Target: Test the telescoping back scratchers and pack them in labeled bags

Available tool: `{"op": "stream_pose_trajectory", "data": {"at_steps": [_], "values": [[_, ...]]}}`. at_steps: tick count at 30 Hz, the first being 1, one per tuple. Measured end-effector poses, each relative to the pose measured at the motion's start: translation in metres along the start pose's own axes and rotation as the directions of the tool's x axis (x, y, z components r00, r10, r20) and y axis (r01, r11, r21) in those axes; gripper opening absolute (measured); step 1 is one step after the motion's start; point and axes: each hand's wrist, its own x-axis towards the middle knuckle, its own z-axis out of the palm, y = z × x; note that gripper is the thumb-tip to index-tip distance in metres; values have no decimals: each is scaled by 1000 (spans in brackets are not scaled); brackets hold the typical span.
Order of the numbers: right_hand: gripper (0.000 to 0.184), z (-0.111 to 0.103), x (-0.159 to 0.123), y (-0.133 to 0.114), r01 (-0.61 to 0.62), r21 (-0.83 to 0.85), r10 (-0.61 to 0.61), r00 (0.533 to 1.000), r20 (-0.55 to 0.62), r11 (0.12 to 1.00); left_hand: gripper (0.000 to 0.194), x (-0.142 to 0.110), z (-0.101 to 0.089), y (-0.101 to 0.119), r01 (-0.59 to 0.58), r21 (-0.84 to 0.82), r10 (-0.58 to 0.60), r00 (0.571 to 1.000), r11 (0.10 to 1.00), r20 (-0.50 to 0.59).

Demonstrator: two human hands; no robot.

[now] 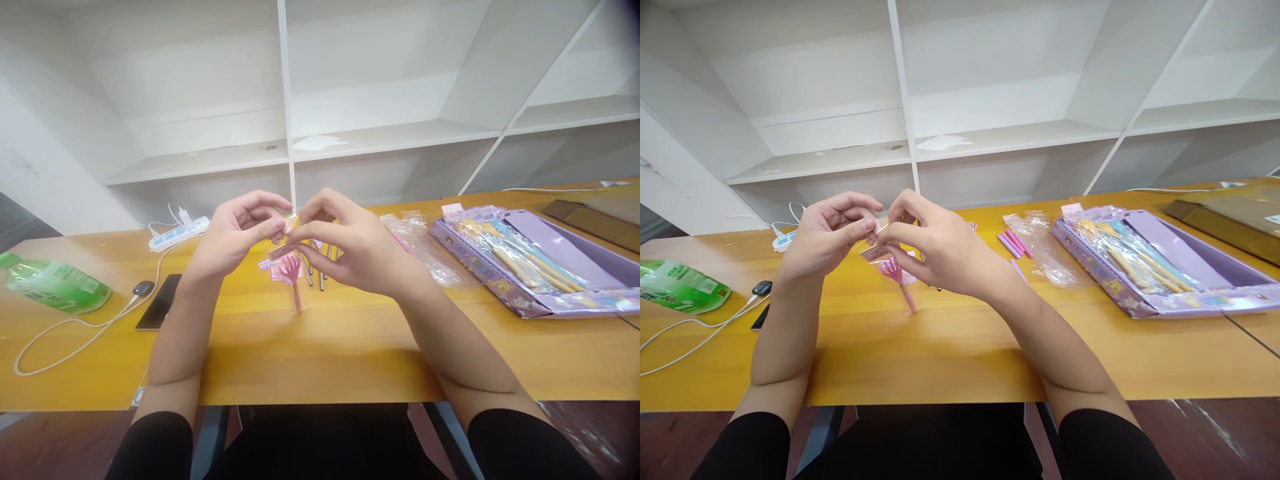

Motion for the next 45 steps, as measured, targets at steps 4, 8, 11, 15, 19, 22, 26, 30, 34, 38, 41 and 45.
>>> {"op": "stream_pose_trajectory", "data": {"at_steps": [4, 8, 11, 15, 19, 22, 26, 30, 34, 38, 41, 45], "values": [[15, 1, -1, 0, -71, 17, 71, 997, -12, 997, 32, -1, 2, -1, -3, -6, 3, 1000, 1000, 24], [50, 2, 0, 2, -251, 199, 251, 968, 24, 947, 32, -1, 5, -3, -13, 10, 13, 999, 1000, 29], [47, 3, 1, 6, -341, 328, 328, 940, 97, 881, 29, -1, 6, -2, -22, 3, 22, 1000, 1000, 19], [29, 5, 1, 16, -384, 386, 382, 920, 86, 839, 41, 2, 0, -4, -41, -19, 42, 996, 999, 76], [32, 6, 0, 32, -389, 353, 392, 917, 65, 851, 51, 8, -8, -13, 67, 187, -114, 962, 980, 249], [31, 8, 0, 44, -370, 307, 372, 927, 54, 877, 41, 14, -9, -22, 100, 307, -200, 928, 947, 314], [28, 10, -2, 55, -272, 279, 283, 959, 0, 921, 37, 19, -8, -28, 75, 339, -183, 937, 938, 297], [20, 9, -4, 58, -186, 214, 188, 982, 7, 959, 39, 18, -8, -27, 59, 333, -167, 937, 941, 305], [18, 6, -4, 56, -211, 233, 195, 977, 90, 949, 39, 17, -8, -25, 64, 323, -169, 935, 944, 310], [18, 3, -5, 57, -229, 250, 185, 965, 185, 941, 35, 16, -8, -25, 51, 326, -160, 936, 944, 315], [18, 1, -5, 57, -237, 256, 183, 959, 218, 937, 34, 16, -7, -25, 38, 339, -155, 933, 940, 325], [18, -2, -6, 55, -239, 234, 180, 952, 247, 942, 35, 15, -6, -25, 30, 327, -140, 937, 944, 320]]}}
